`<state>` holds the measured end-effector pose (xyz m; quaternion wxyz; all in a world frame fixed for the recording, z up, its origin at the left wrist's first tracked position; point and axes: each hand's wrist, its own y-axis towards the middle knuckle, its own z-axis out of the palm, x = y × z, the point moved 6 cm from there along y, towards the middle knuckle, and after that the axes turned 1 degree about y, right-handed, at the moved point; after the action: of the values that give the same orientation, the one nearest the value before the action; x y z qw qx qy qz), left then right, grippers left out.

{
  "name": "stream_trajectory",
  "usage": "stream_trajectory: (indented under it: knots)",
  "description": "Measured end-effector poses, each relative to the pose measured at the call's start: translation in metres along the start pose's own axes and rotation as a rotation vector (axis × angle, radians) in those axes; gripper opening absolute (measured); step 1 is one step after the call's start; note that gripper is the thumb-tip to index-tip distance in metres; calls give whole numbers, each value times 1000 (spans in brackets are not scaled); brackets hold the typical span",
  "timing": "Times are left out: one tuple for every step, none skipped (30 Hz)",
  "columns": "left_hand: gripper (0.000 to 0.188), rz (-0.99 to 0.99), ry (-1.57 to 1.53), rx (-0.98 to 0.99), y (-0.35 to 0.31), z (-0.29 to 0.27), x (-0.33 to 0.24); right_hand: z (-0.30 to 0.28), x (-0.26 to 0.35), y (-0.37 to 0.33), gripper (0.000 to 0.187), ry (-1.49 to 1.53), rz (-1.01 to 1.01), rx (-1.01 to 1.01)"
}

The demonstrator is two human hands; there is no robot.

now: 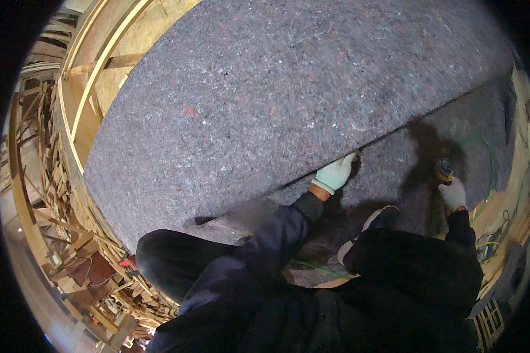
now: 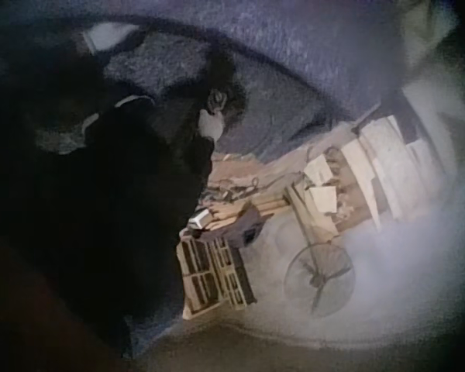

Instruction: The person installs a piece of carpet onto a curved wooden frame. They use a pneumatic nail gun to fasten the carpet along the edges, then switch to a utility knife to trim excess material around the frame. The person repeatedly staples and trims to fit the carpet to the curved shape.

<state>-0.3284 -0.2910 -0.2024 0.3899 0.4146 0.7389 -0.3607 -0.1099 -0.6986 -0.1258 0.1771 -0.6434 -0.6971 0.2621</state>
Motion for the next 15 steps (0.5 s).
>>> stream_trajectory:
  knots:
    - [38, -12, 7, 4, 2, 4, 4, -1, -2, 1, 57, 18, 20, 32]
    - [39, -41, 17, 39, 3, 10, 8, 0, -3, 2, 57, 31, 34, 62]
    - [39, -56, 12, 50, 5, 15, 12, -1, -3, 2, 56, 46, 21, 56]
    - [39, -86, 13, 87, 6, 21, 16, 0, -3, 2, 55, 59, -3, 45]
    - [40, -111, 10, 127, 7, 26, 19, 0, -4, 1, 54, 62, -12, 6]
    - [40, -129, -46, 150, 6, 30, 21, 2, -3, -1, 51, 71, -47, -19]
    - [40, -137, -109, 179, 7, 32, 23, 2, -3, -2, 49, 70, -63, -78]
    - [40, -126, -74, 198, 5, 33, 23, 4, -3, -3, 46, 68, -71, -117]
    - [41, -114, -40, 217, 5, 33, 23, 8, -4, -2, 47, 69, -67, -106]
    - [41, -83, 102, 225, 2, 30, 22, 13, -4, -1, 48, 64, -57, -66]
    - [41, -18, 256, 219, -1, 26, 19, 17, -5, 0, 50, 59, -45, -25]
    - [41, 68, 277, 164, -3, 19, 13, 18, -8, 2, 52, 17, 13, -21]
    - [41, 69, 246, 162, -7, 14, 11, 19, -9, 3, 53, -11, 13, -8]
    - [41, 16, 291, 206, -11, 11, 15, 19, -8, 4, 54, -29, -3, -2]
    - [41, -49, 369, 266, -15, 9, 19, 18, -8, 5, 55, -45, -19, -3]
